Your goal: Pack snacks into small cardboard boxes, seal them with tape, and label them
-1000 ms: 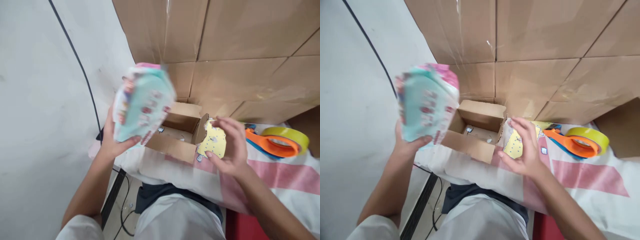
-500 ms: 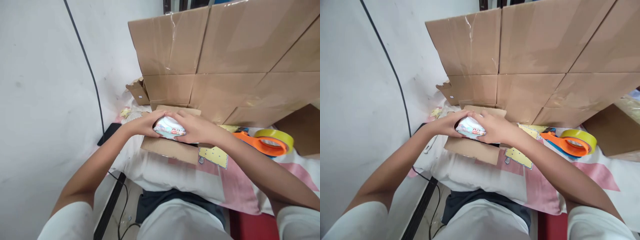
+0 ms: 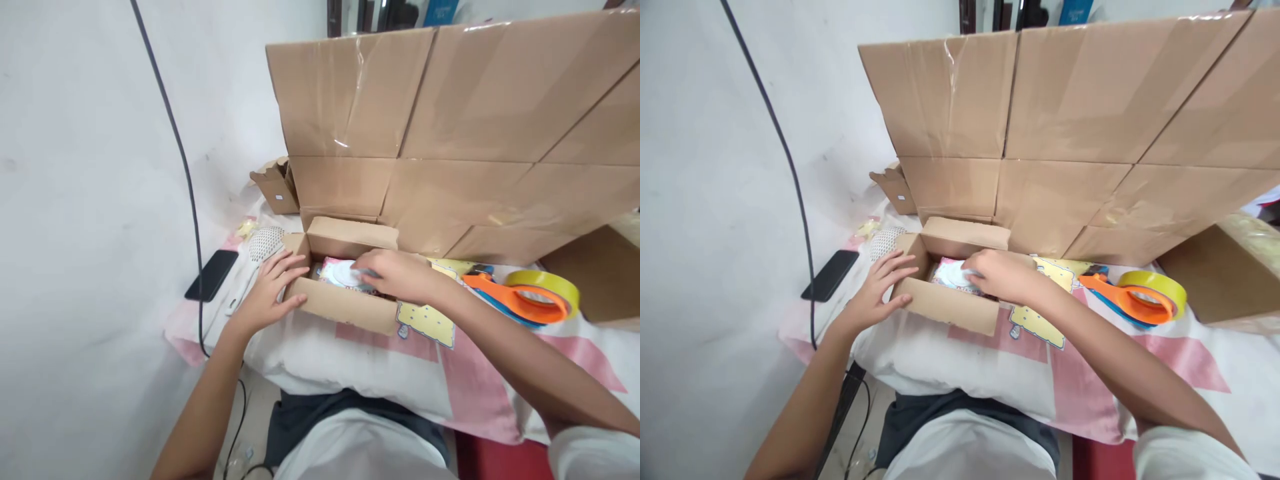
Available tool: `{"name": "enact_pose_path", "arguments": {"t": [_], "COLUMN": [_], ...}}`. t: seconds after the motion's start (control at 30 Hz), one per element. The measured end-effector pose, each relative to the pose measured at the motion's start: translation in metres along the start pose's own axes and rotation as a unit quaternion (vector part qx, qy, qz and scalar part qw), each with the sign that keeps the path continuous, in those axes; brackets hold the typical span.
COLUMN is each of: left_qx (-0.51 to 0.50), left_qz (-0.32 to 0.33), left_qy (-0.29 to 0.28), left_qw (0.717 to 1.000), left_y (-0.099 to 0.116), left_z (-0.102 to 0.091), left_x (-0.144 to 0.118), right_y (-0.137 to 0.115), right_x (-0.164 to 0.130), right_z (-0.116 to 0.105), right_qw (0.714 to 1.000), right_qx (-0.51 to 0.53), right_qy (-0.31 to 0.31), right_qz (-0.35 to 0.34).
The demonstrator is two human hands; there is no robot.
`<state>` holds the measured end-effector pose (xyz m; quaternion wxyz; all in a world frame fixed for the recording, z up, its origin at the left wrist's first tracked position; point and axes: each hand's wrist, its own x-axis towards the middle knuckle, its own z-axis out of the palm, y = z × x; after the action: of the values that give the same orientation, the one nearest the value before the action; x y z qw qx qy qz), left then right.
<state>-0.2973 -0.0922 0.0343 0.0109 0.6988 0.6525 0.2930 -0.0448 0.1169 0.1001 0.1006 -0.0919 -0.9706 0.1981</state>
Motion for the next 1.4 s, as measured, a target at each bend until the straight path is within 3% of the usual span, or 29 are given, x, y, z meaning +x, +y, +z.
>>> {"name": "enact_pose_path", "arguments": {"t": [0.07,0.13,0.17,0.2,0.27,0.3,0.4,0.5,0.57,0.67,0.73,0.8,0.87,0.93,1.0,1.07,1.2,1.3,1.4], "left_qx": [-0.048,-0.120,-0.153,-0.176,-0.177,-0.162,-0.107,-0.055,-0.026,-0.011,-0.035,-0.055,-0.043,-0.004,0.031,0.068,0.136,0.152,0.154], "left_qz": [-0.034,-0.052,-0.044,-0.024,0.033,0.063,0.116,0.137,0.164,0.164,0.096,-0.013,-0.093,-0.108,-0.066,0.000,0.098,0.080,0.057], "left_qy": [0.061,0.116,0.130,0.136,0.142,0.148,0.179,0.201,0.188,0.164,0.203,0.273,0.300,0.288,0.296,0.291,0.152,0.125,0.128], "left_qw": [0.996,0.985,0.979,0.975,0.973,0.974,0.971,0.968,0.968,0.973,0.974,0.960,0.948,0.952,0.952,0.954,0.974,0.977,0.978], "left_y": [-0.007,-0.013,-0.015,-0.016,-0.014,-0.012,-0.001,0.004,0.003,0.000,0.002,0.008,0.018,0.029,0.040,0.050,0.066,0.072,0.076], "left_z": [0.010,0.020,0.026,0.030,0.039,0.042,0.047,0.041,0.034,0.025,0.024,0.025,0.028,0.031,0.035,0.040,0.052,0.057,0.061], "left_x": [-0.010,-0.016,-0.018,-0.018,-0.015,-0.012,0.002,0.010,0.009,0.006,0.010,0.022,0.037,0.048,0.051,0.049,0.044,0.043,0.044], "right_y": [0.007,0.017,0.022,0.027,0.032,0.033,0.028,0.024,0.027,0.041,0.053,0.062,0.065,0.063,0.059,0.055,0.045,0.036,0.040], "right_x": [-0.025,-0.054,-0.067,-0.079,-0.095,-0.098,-0.093,-0.082,-0.077,-0.067,-0.057,-0.047,-0.042,-0.045,-0.054,-0.062,-0.068,-0.081,-0.116], "right_z": [0.002,0.012,0.019,0.027,0.042,0.048,0.051,0.042,0.038,0.042,0.048,0.052,0.053,0.049,0.045,0.041,0.036,0.029,0.026], "right_qw": [0.983,0.916,0.876,0.849,0.828,0.842,0.933,0.970,0.972,0.955,0.913,0.865,0.859,0.902,0.942,0.961,0.978,0.970,0.910], "right_qx": [-0.011,0.020,0.071,0.153,0.300,0.326,0.203,0.098,0.095,0.156,0.279,0.410,0.443,0.359,0.238,0.164,0.077,0.006,0.038], "right_qy": [0.171,0.374,0.438,0.463,0.440,0.407,0.295,0.222,0.214,0.241,0.265,0.255,0.240,0.239,0.235,0.221,0.194,0.233,0.372], "right_qz": [0.061,0.146,0.186,0.203,0.172,0.138,0.042,0.002,0.004,0.078,0.134,0.138,0.095,0.036,-0.006,-0.024,0.004,0.066,0.178]}}
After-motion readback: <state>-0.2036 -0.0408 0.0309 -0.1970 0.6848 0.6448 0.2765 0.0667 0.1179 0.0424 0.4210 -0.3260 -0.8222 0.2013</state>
